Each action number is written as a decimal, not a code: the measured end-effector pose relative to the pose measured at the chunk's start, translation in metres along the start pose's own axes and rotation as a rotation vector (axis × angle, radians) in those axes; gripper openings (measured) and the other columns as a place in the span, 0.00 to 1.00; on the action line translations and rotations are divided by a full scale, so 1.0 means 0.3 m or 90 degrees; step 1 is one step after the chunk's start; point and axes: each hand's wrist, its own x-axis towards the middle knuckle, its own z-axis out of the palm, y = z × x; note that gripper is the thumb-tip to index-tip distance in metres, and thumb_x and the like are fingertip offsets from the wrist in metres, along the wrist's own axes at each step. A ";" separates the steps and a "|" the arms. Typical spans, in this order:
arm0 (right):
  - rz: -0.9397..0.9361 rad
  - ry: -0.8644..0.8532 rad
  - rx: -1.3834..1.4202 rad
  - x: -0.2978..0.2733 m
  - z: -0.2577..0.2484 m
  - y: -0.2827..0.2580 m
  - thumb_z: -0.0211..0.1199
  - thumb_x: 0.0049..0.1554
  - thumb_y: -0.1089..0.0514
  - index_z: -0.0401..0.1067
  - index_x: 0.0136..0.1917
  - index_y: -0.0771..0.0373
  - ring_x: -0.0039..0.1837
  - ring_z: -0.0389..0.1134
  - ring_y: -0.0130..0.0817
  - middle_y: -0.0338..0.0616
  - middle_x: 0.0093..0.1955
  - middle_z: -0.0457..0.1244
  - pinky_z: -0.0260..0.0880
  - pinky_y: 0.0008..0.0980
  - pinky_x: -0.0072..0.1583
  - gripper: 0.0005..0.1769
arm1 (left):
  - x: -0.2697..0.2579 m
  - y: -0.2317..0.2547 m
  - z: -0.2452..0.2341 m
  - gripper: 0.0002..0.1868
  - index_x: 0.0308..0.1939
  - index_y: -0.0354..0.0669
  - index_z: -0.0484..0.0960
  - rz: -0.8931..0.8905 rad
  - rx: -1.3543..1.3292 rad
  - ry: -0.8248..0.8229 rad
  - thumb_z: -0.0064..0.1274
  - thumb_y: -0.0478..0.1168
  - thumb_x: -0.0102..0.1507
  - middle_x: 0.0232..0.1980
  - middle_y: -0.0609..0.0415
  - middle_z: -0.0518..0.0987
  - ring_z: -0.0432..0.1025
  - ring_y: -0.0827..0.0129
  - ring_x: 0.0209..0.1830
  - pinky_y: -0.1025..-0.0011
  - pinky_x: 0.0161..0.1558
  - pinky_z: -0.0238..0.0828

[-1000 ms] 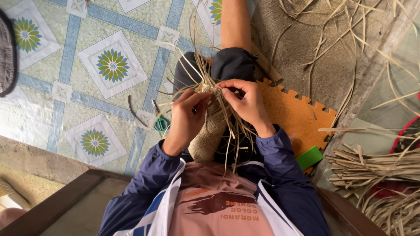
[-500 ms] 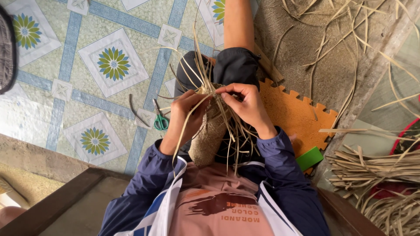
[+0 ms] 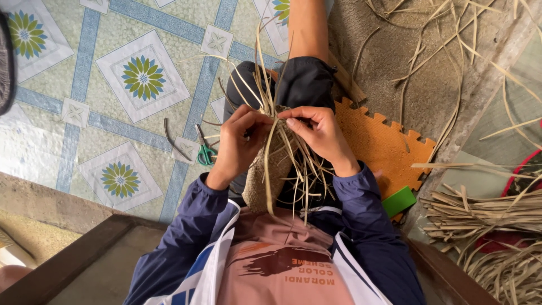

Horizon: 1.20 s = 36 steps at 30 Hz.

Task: The person is weaving dried plant fibers together to create a cylindrical object, likely a basket or a container.

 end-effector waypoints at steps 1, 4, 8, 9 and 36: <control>-0.002 0.000 -0.003 0.001 0.005 -0.005 0.64 0.61 0.66 0.79 0.56 0.69 0.55 0.69 0.28 0.52 0.51 0.72 0.73 0.29 0.55 0.10 | -0.002 0.002 0.001 0.05 0.40 0.39 0.85 0.003 -0.002 0.001 0.58 0.27 0.64 0.37 0.47 0.76 0.71 0.66 0.25 0.73 0.31 0.70; -0.023 0.014 -0.022 -0.008 0.028 -0.004 0.65 0.59 0.67 0.79 0.56 0.69 0.56 0.69 0.29 0.52 0.52 0.72 0.73 0.32 0.58 0.11 | -0.010 0.032 -0.005 0.05 0.41 0.38 0.81 0.029 -0.019 0.015 0.55 0.26 0.64 0.45 0.44 0.73 0.69 0.64 0.25 0.68 0.31 0.71; -0.046 0.034 -0.080 0.024 0.008 0.016 0.68 0.55 0.65 0.81 0.54 0.65 0.52 0.70 0.30 0.46 0.47 0.73 0.73 0.32 0.55 0.12 | 0.029 0.031 -0.004 0.07 0.35 0.39 0.78 0.069 -0.014 -0.001 0.57 0.36 0.66 0.40 0.44 0.76 0.76 0.46 0.33 0.63 0.37 0.73; -0.035 0.029 -0.080 0.024 0.015 0.025 0.69 0.54 0.65 0.81 0.53 0.64 0.51 0.70 0.28 0.44 0.46 0.73 0.72 0.30 0.55 0.13 | 0.019 0.014 -0.008 0.06 0.33 0.42 0.79 0.048 -0.012 -0.012 0.56 0.36 0.66 0.39 0.46 0.79 0.78 0.45 0.35 0.63 0.38 0.74; -0.728 0.327 -0.611 0.243 -0.076 -0.440 0.69 0.56 0.67 0.78 0.50 0.64 0.44 0.65 0.32 0.42 0.45 0.68 0.68 0.30 0.48 0.07 | 0.026 -0.014 0.052 0.04 0.36 0.39 0.84 0.028 0.018 -0.064 0.63 0.33 0.58 0.42 0.59 0.75 0.67 0.76 0.25 0.76 0.29 0.68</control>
